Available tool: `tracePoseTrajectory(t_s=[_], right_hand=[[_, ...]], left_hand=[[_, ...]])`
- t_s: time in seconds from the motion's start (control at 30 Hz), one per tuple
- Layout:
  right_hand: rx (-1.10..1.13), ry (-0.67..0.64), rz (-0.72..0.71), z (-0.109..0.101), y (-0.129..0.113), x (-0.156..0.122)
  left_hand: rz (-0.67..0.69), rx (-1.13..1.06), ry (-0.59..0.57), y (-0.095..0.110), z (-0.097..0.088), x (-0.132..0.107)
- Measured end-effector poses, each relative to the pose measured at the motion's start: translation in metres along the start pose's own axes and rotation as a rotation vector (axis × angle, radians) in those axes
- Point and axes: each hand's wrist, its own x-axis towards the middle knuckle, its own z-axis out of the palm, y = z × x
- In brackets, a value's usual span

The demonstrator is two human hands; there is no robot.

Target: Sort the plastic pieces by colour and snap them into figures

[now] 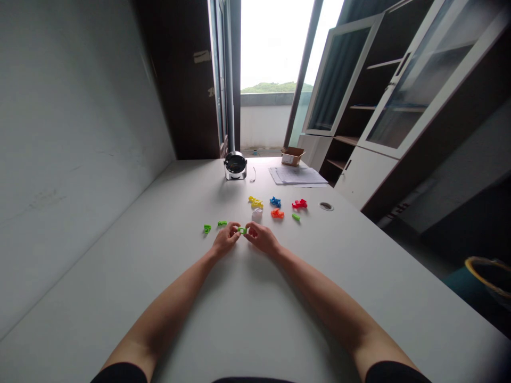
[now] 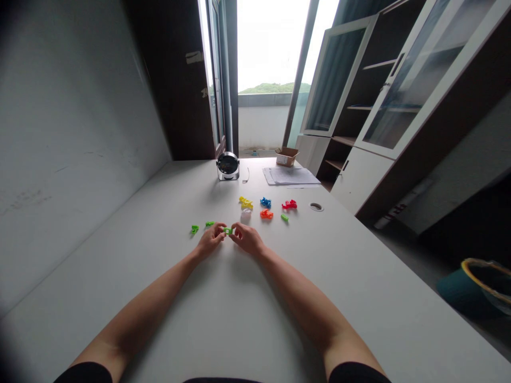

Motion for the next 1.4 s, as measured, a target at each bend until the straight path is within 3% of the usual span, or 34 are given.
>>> tracePoseTrajectory(t_s=[0.5,1.1,1.4], right_hand=[[-0.08,0.017,-0.028,0.0,0.002,0.002],[-0.035,0.0,-0.071,-0.002,-0.001,0.0],[-0.034,-0.001,-0.081,0.0,0.0,0.0]], left_hand=[[0.054,0.039,-0.047,0.001,-0.003,-0.001],[0.007,0.193,-0.004,0.007,-0.001,-0.002],[0.031,0.142,-0.034,0.007,-0.002,-0.001]])
